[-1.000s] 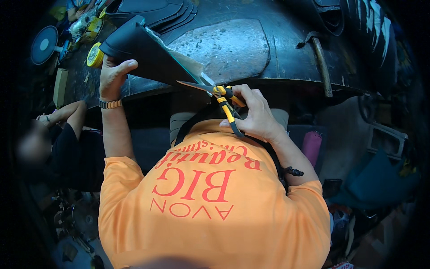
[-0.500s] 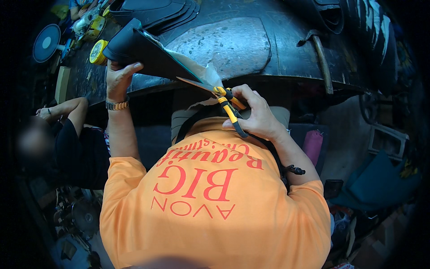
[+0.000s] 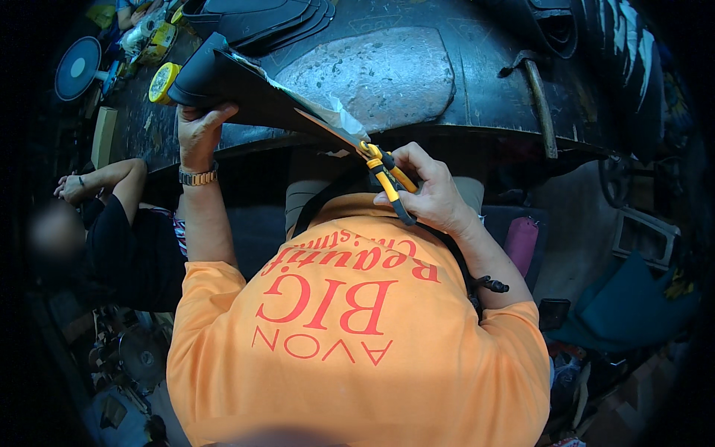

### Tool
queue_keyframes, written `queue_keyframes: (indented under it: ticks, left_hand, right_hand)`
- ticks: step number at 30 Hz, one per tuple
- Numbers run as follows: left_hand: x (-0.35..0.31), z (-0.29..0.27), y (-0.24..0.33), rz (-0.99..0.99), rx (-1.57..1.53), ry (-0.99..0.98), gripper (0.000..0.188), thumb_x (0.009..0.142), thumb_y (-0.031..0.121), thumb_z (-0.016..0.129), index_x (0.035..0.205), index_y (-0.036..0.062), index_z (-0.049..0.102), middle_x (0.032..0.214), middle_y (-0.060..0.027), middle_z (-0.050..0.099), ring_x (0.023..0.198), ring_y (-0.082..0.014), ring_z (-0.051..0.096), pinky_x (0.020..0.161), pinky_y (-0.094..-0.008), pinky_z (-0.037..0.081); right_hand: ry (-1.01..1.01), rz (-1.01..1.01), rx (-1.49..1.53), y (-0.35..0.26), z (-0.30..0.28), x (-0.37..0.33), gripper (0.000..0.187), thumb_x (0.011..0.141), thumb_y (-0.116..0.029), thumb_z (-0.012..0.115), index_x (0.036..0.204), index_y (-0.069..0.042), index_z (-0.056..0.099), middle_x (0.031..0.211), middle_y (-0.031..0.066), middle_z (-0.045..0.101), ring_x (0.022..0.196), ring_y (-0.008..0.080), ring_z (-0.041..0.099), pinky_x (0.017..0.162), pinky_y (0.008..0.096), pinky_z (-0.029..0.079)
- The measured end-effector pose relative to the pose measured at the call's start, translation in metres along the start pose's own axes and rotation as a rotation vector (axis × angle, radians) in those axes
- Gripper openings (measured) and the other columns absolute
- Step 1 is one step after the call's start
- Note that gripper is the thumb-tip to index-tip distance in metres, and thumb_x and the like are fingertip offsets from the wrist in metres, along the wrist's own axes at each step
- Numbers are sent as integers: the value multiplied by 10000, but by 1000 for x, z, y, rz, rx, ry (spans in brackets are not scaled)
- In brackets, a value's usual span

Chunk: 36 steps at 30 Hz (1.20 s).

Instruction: The person uses shears to trim the edges of black shoe upper pieces. They pick up each piece, cut along its perimeter, and place it back on the table, repeating this for several pieces.

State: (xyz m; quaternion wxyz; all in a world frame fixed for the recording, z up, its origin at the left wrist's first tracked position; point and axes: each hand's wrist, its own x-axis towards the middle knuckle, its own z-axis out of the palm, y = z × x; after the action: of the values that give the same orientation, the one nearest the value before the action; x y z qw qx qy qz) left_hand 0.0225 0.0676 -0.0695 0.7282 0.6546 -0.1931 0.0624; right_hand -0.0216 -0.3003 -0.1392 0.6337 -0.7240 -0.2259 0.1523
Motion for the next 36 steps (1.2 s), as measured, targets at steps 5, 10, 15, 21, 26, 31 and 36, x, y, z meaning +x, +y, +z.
queue_keyframes:
  ticks: [5, 10, 15, 21, 26, 31, 36]
  left_hand:
    - [1, -2, -4, 29, -7, 2, 447, 767, -64, 727, 1192, -12, 599, 1096, -187, 672, 976, -281, 686, 860, -410, 583]
    - [-1, -1, -5, 10, -40, 12, 481, 761, -63, 734, 1214, -9, 581, 1111, -192, 664, 982, -288, 683, 867, -417, 581]
    - [0, 1, -4, -44, -66, 1, 520, 722, -102, 732, 1210, 10, 596, 1139, -155, 660, 1021, -256, 661, 894, -387, 557]
    - [1, 13, 3, -12, -72, -44, 538, 710, -121, 745, 1207, 17, 592, 1140, -142, 662, 1049, -244, 654, 906, -373, 557]
    - [0, 20, 5, 7, -56, -21, 523, 710, -145, 741, 1186, 20, 603, 1126, -128, 669, 1043, -221, 655, 904, -358, 561]
    - [-1, 23, 3, 14, -69, -29, 513, 712, -145, 739, 1181, 16, 606, 1122, -133, 667, 1036, -216, 654, 893, -365, 569]
    - [-1, 28, 4, -1, -42, -15, 502, 719, -143, 736, 1179, 5, 601, 1121, -138, 666, 1024, -225, 661, 878, -374, 578]
  right_hand:
    - [52, 26, -4, 0, -2, -1, 387, 721, -184, 830, 960, -52, 555, 796, 14, 565, 703, 86, 523, 675, 231, 433]
    - [22, 108, 66, -2, -4, 0, 407, 698, -154, 841, 989, -55, 575, 835, 1, 557, 754, 77, 514, 704, 232, 429]
    - [29, 3, -198, -8, -9, 8, 498, 665, -237, 862, 1027, -59, 570, 864, 19, 563, 782, 105, 527, 735, 246, 437]
    - [36, -92, -218, -14, -12, 20, 528, 647, -270, 871, 1026, -58, 571, 873, 27, 575, 787, 118, 536, 752, 259, 435]
    - [7, 9, -63, -11, -6, 14, 458, 677, -227, 860, 997, -68, 574, 841, 13, 579, 773, 98, 528, 735, 248, 426]
    - [35, 68, -66, -10, -10, 12, 424, 695, -206, 846, 986, -65, 573, 829, 21, 576, 776, 108, 535, 740, 252, 430]
    - [78, -93, -311, -21, -10, 19, 445, 690, -248, 846, 988, -66, 570, 818, 42, 566, 781, 149, 544, 751, 274, 443]
